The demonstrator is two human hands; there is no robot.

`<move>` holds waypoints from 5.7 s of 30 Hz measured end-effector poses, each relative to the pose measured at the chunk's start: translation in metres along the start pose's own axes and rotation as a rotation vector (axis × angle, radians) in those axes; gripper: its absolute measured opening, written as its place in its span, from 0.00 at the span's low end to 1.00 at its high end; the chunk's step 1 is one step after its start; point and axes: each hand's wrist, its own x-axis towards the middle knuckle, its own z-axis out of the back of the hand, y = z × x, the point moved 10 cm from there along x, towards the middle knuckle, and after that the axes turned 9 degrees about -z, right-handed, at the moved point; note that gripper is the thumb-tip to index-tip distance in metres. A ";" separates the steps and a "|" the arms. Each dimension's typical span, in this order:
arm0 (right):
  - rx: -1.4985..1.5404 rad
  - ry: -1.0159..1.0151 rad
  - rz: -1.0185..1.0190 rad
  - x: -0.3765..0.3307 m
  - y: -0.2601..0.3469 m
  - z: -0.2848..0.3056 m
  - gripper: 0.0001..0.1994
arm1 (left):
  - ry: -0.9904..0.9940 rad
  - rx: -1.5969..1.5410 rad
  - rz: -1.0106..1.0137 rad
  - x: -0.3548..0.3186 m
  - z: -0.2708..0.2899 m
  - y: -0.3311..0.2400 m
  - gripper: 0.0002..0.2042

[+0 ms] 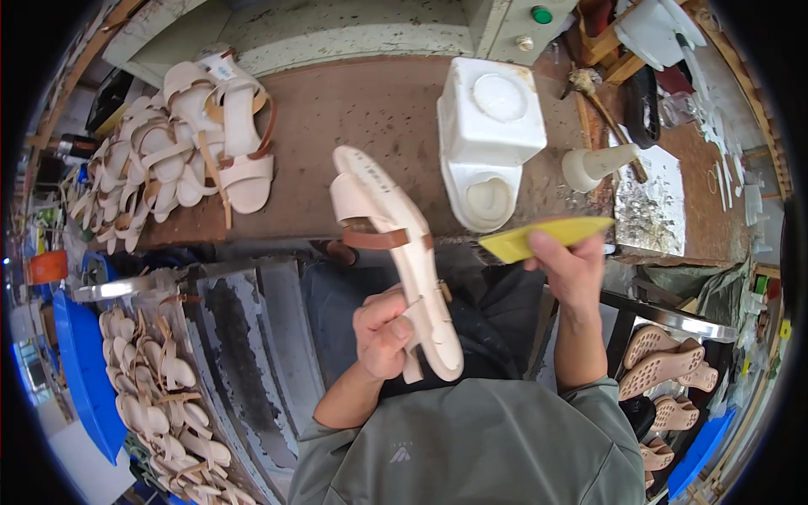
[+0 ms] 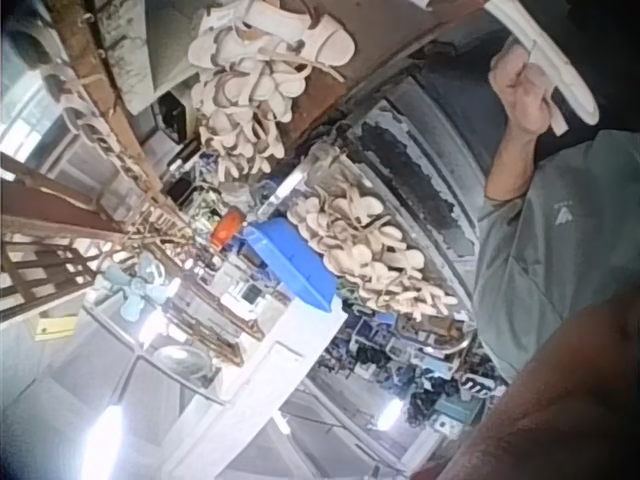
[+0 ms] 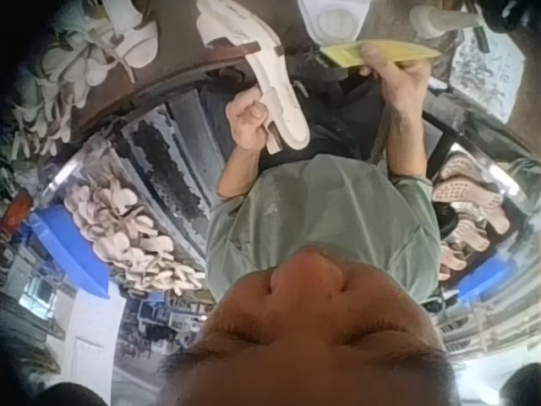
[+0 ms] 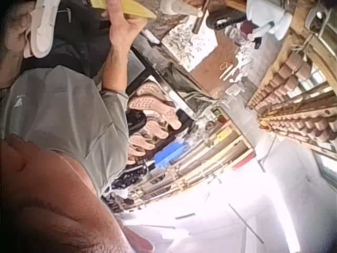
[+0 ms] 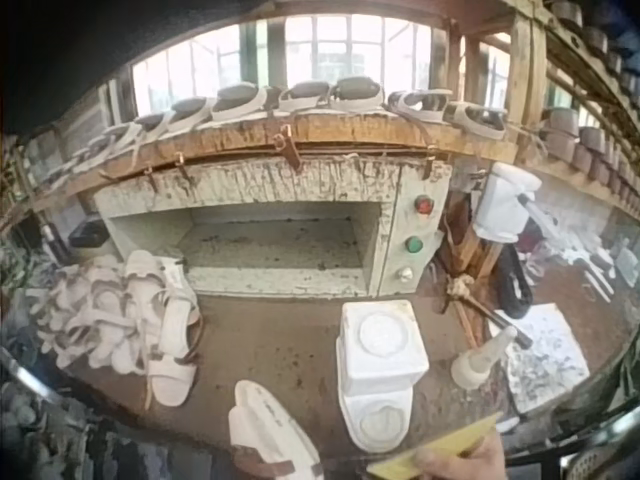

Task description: The person uses a yellow brush to apply a substance to the sole and straps of beige sandals. They handle the sandals one at a time, picking them up from a nearby pile, applying the treatment, and placing them on a wooden rack. The process is repeated for multiple units throughout the clip.

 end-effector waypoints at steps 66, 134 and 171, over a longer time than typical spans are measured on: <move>-0.056 0.578 1.016 -0.226 0.091 -0.068 0.08 | 0.233 0.072 -0.373 -0.070 -0.081 -0.132 0.11; -0.054 0.219 0.601 -0.086 0.136 -0.086 0.08 | 0.295 -0.523 -0.326 -0.066 -0.063 -0.127 0.16; 0.098 0.659 -0.132 -0.105 0.065 -0.106 0.08 | 0.097 0.472 -0.615 0.021 -0.031 -0.155 0.15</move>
